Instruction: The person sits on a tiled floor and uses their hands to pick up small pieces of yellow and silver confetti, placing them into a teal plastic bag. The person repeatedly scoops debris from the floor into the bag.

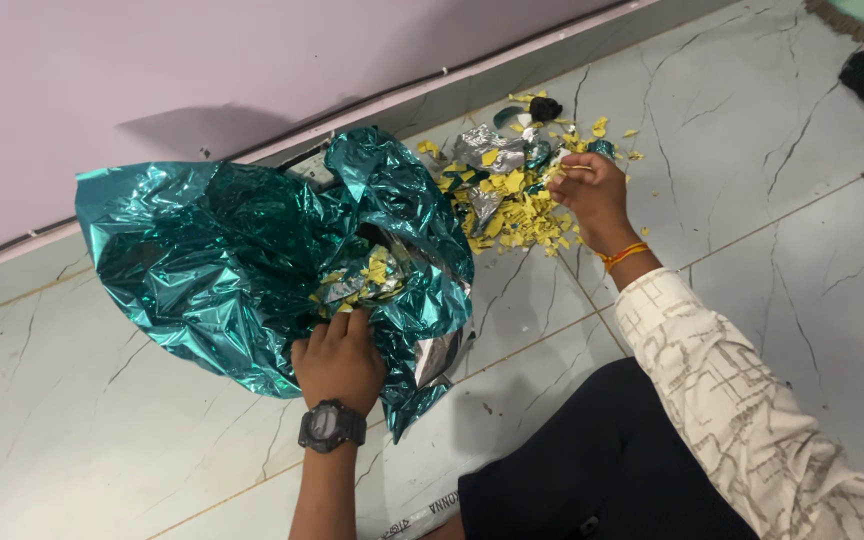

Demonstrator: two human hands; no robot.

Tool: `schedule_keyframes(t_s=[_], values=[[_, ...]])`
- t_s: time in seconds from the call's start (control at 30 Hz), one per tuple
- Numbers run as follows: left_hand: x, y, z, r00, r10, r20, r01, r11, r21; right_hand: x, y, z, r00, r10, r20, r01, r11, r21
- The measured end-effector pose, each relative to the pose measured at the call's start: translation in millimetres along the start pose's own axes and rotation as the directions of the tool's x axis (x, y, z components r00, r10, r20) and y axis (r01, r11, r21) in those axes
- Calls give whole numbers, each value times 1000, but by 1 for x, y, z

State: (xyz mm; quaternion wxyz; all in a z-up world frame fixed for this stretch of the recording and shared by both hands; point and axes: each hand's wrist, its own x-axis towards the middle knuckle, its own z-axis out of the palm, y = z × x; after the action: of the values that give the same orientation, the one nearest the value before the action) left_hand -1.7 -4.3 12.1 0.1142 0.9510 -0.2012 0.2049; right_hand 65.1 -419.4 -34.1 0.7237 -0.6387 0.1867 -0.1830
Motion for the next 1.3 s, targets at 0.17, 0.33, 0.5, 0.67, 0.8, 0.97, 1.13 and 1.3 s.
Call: schedule_keyframes(t_s=[0.17, 0.33, 0.5, 0.67, 0.8, 0.97, 1.13, 1.3], values=[[0, 0, 0, 999, -17, 31, 17, 1000, -8, 7, 6, -4, 998, 40, -44, -39, 999, 16], [2, 1, -2, 999, -30, 36, 31, 999, -30, 1, 0, 4, 998, 38, 44, -42, 994, 101], [1, 2, -1, 1000, -26, -6, 25, 998, -50, -29, -25, 47, 974, -37, 223, 9, 992, 124], [-1, -1, -1, 1000, -6, -22, 5, 999, -52, -87, -47, 113, 895, -166, 415, 262, 947, -187], [0, -1, -3, 1000, -5, -13, 4, 999, -51, -130, -60, 151, 757, -192, 624, 514, 765, -388], [0, -1, -4, 1000, -1, -9, 0, 997, -78, -143, -73, 155, 689, -238, 685, 602, 713, -358], [0, -2, -1, 1000, -13, 19, 14, 997, -72, -109, -72, 123, 856, -80, 511, 419, 686, -595], [-2, -1, 2, 999, 4, -43, -6, 998, -59, -49, -42, 67, 918, -212, 334, 370, 759, -536]])
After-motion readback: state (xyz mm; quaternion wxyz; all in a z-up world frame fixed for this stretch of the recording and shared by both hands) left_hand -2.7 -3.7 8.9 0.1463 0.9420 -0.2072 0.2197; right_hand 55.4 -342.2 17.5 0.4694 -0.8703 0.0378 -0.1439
